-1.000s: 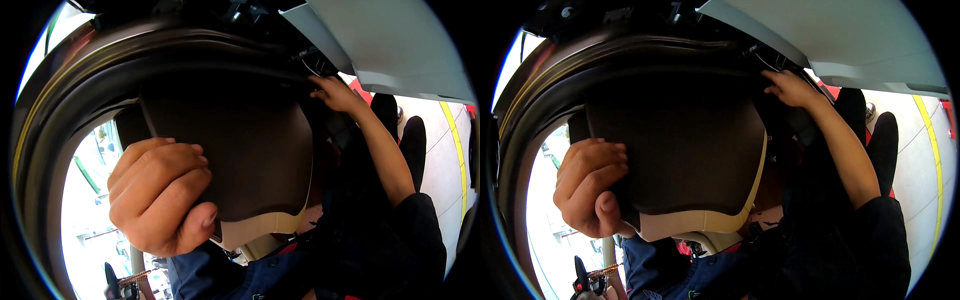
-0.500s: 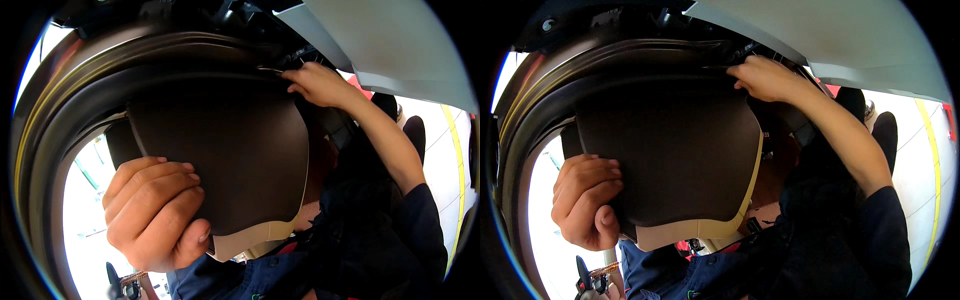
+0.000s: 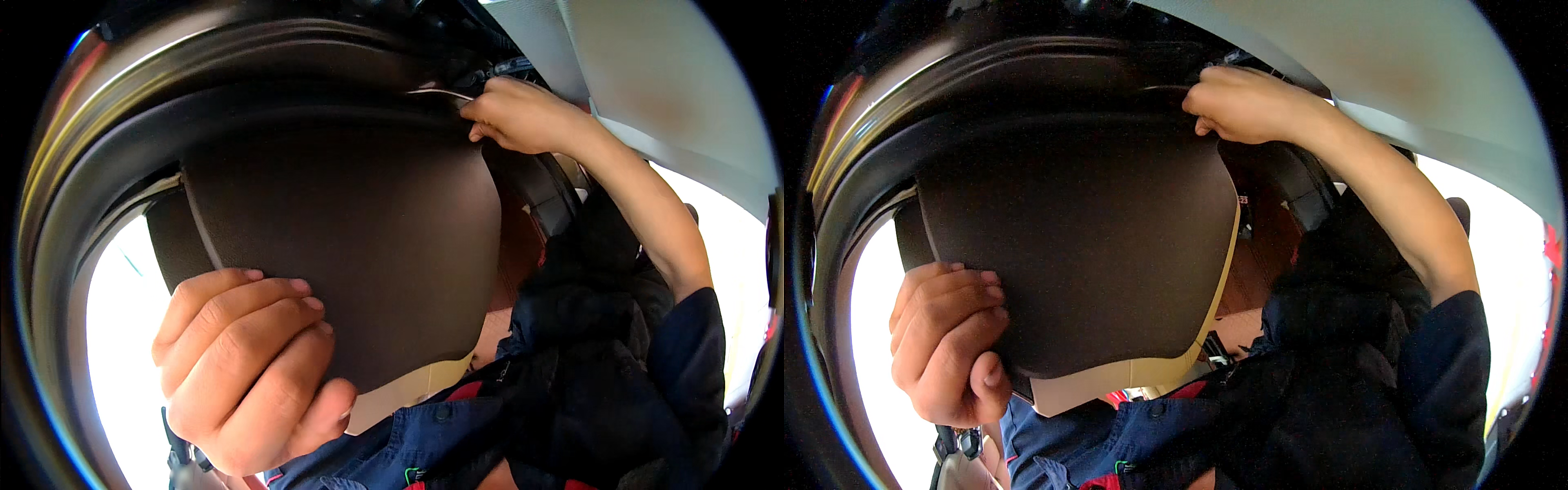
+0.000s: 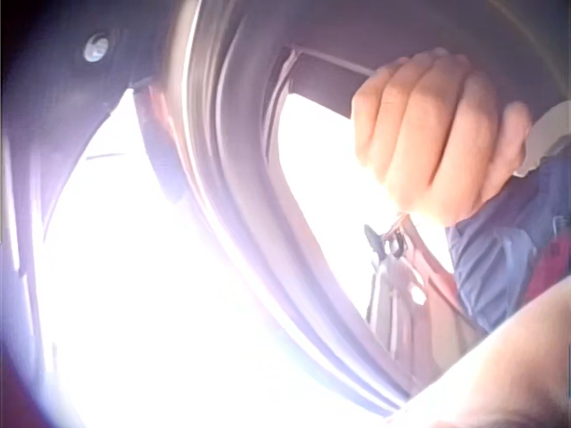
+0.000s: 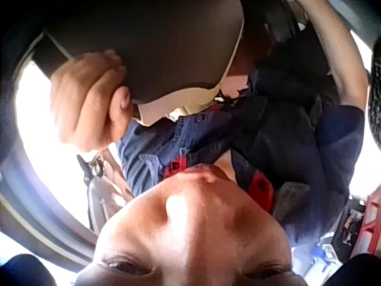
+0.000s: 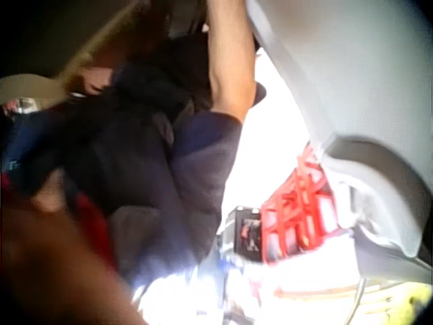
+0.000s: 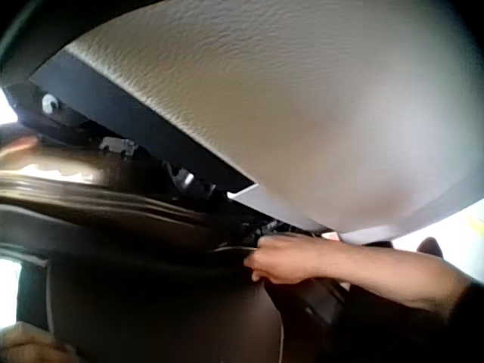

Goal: The person installs a dark brown interior trim panel into the car door frame. They repeatedly align and press the panel into place, adjusting its position along the upper edge of the door opening.

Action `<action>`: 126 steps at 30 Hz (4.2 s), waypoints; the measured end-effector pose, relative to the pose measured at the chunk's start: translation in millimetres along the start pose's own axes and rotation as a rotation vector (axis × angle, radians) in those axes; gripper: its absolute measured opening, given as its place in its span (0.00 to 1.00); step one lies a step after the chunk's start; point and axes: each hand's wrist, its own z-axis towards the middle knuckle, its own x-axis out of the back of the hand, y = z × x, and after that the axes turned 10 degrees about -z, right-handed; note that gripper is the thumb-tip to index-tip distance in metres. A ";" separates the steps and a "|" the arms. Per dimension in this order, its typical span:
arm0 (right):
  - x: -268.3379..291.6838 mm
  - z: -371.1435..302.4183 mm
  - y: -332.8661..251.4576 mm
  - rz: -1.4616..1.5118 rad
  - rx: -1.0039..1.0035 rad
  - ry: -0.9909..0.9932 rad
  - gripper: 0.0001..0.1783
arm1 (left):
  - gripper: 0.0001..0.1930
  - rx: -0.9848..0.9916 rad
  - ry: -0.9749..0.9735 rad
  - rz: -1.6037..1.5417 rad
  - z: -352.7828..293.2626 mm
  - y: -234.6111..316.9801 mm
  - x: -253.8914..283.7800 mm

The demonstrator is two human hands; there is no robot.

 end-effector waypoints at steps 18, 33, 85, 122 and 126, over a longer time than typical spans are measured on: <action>-13.0 2.1 -11.4 -0.023 -0.092 0.251 0.19 | 0.10 -0.012 0.079 -0.040 0.1 5.9 3.2; 50.4 27.0 -84.6 -0.124 0.078 0.323 0.15 | 0.19 -0.117 0.383 0.056 -12.0 13.0 -18.1; 184.9 83.1 -119.1 -0.140 0.321 0.358 0.13 | 0.16 -0.112 0.571 0.107 -2.0 14.3 -47.9; 178.2 100.6 -180.6 -0.299 0.242 0.606 0.14 | 0.10 -0.223 0.684 0.130 -10.4 17.0 -38.7; 186.5 99.1 -171.1 -0.285 0.409 0.635 0.18 | 0.10 -0.272 0.717 0.137 -9.2 14.9 -40.8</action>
